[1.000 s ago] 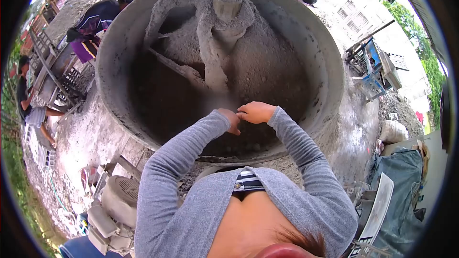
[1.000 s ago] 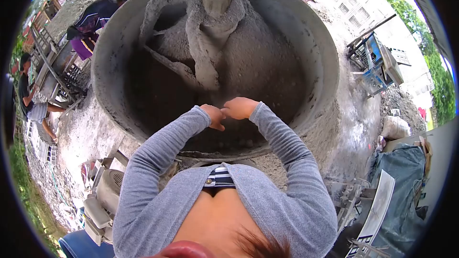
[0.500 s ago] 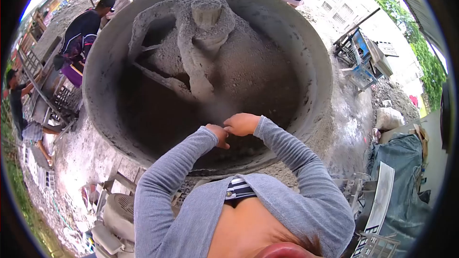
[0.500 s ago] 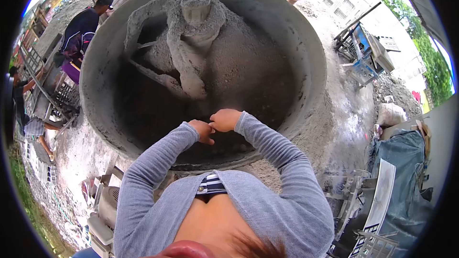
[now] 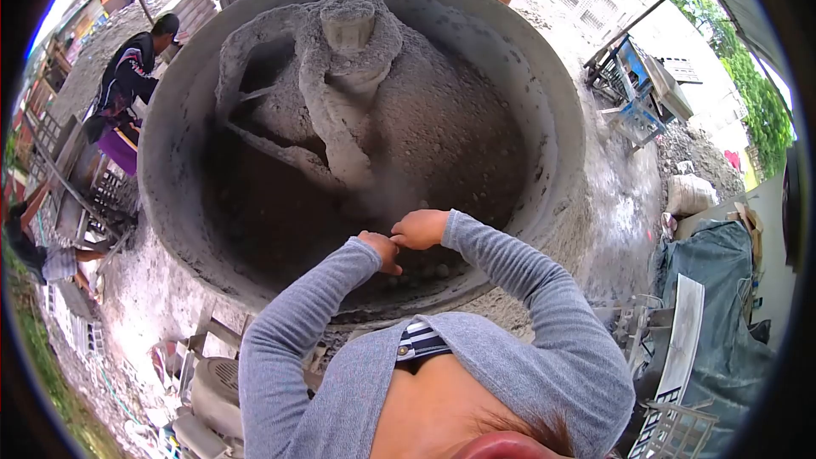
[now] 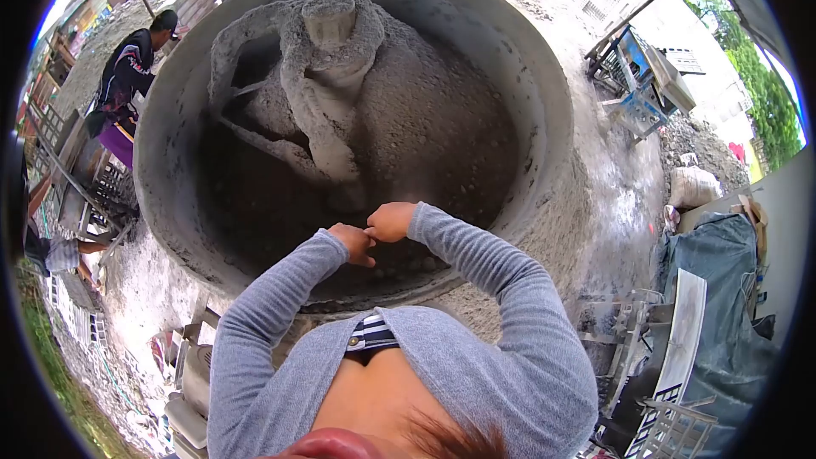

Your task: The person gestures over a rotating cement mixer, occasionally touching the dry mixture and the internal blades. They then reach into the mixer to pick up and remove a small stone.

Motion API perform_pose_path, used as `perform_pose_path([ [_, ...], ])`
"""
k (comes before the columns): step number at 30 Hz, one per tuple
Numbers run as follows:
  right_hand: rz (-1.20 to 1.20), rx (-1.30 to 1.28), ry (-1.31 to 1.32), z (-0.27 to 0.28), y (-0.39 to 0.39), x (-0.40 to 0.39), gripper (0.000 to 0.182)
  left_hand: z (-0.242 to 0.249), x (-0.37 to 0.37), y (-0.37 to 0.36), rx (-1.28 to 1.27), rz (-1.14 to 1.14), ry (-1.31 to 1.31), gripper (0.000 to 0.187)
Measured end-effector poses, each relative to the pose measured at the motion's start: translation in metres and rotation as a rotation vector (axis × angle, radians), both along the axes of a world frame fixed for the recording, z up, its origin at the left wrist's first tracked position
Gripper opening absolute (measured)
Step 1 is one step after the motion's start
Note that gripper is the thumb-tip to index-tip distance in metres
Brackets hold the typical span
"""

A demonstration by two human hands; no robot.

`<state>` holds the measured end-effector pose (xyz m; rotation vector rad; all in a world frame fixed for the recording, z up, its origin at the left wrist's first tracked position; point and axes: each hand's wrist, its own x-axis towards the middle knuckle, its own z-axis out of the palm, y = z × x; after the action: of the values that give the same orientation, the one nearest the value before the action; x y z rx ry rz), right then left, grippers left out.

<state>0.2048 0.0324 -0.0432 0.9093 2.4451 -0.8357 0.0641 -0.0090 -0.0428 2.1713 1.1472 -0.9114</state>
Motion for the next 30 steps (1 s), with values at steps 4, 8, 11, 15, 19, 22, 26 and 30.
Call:
perform_pose_path([
  [4, -0.003, -0.003, -0.003, -0.001, 0.001, -0.001, 0.038, -0.001, -0.002, 0.000, 0.021, -0.016, -0.009, 0.057],
  [8, -0.032, 0.031, 0.058, -0.007, 0.000, 0.002, 0.041, -0.002, -0.003, 0.000, 0.041, -0.008, -0.041, 0.056],
  [11, -0.040, 0.041, 0.050, -0.006, 0.000, 0.001, 0.041, -0.001, -0.003, 0.000, 0.049, -0.001, -0.038, 0.056],
  [15, -0.039, 0.023, 0.033, -0.005, 0.000, 0.001, 0.041, 0.002, 0.000, 0.000, 0.039, -0.006, -0.021, 0.056],
  [19, -0.025, 0.011, 0.032, -0.010, 0.001, 0.001, 0.040, -0.003, 0.000, 0.000, 0.021, -0.012, 0.003, 0.057],
  [22, -0.013, 0.000, 0.031, -0.010, 0.000, 0.000, 0.040, -0.007, 0.000, -0.002, 0.025, -0.002, 0.003, 0.057],
  [26, -0.018, -0.008, 0.022, -0.012, 0.001, 0.000, 0.040, -0.009, 0.000, -0.002, 0.029, 0.012, 0.008, 0.057],
  [30, 0.011, -0.036, 0.023, -0.014, 0.001, 0.000, 0.040, -0.009, 0.002, -0.003, 0.015, -0.014, 0.027, 0.056],
])
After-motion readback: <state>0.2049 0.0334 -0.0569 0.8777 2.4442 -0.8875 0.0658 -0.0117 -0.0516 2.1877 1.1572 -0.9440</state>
